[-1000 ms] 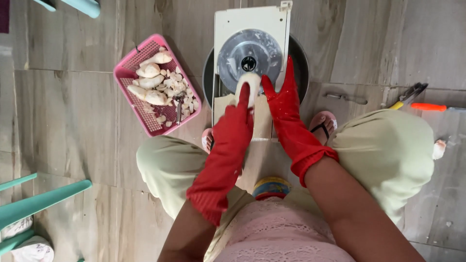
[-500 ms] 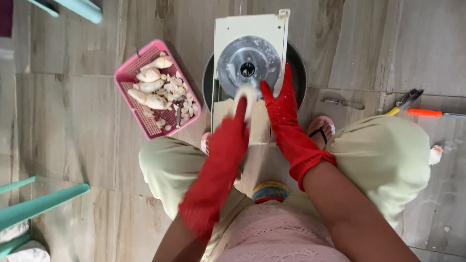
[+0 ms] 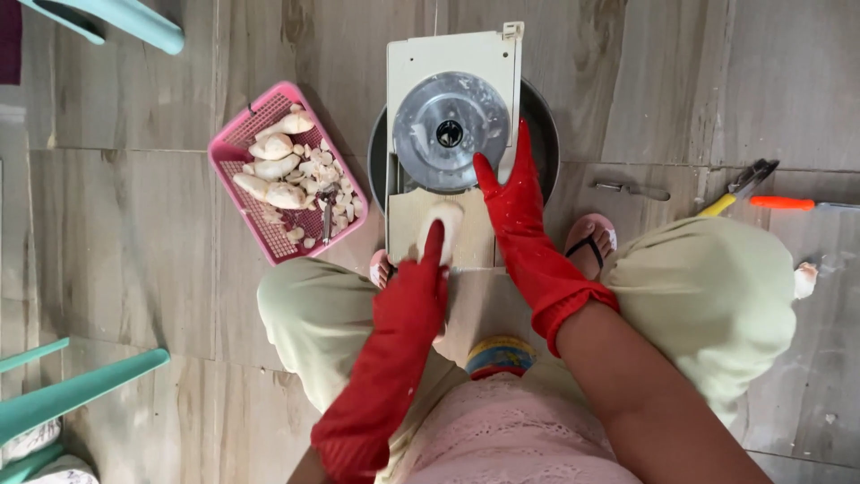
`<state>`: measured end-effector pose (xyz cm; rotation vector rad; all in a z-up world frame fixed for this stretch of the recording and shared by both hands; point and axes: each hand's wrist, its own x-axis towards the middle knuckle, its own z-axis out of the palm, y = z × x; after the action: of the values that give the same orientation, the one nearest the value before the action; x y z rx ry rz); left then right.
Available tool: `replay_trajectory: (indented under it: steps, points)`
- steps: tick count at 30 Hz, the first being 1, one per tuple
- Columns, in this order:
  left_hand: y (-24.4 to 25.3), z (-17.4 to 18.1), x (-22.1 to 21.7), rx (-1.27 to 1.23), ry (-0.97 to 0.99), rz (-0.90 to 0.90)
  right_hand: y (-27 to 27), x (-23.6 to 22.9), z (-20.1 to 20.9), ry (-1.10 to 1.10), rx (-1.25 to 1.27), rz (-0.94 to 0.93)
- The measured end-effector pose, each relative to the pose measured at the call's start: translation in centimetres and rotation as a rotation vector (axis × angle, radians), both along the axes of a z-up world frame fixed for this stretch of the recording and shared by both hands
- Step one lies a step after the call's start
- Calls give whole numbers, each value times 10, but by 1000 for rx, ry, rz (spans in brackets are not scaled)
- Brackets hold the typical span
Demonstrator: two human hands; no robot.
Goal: Slicing peeled cassava roots using a mechanical slicer while wearing protective gloves.
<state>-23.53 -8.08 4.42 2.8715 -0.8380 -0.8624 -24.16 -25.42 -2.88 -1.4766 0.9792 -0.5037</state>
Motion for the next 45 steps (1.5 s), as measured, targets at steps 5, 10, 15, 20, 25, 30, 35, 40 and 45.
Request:
replay_trajectory:
  steps: [5, 10, 15, 20, 25, 30, 35, 40, 45]
  points:
    - [-37, 5, 20, -227, -45, 28, 1, -1, -4, 11, -33, -3]
    - [-15, -4, 7, -107, 14, 85, -1, 2, -10, -38, -28, -9]
    - [-8, -17, 2, 81, 25, 73, 1, 0, -19, -29, -6, -23]
    - [-45, 23, 19, -252, 30, 100, -1, -4, -16, -50, -37, 23]
    - [14, -18, -5, -217, -210, -55, 1, 1, -5, -26, -11, -22]
    - [-46, 22, 17, -204, -38, 87, 1, -2, -15, -21, -15, 1]
    - [-12, 12, 6, 13, 39, 36, 0, -2, 0, -7, -2, 22]
    - [-23, 12, 5, -164, -79, 22, 1, -4, -1, -16, 16, 2]
    - [-42, 1, 28, -156, -131, 21, 0, -3, 2, -9, 9, 20]
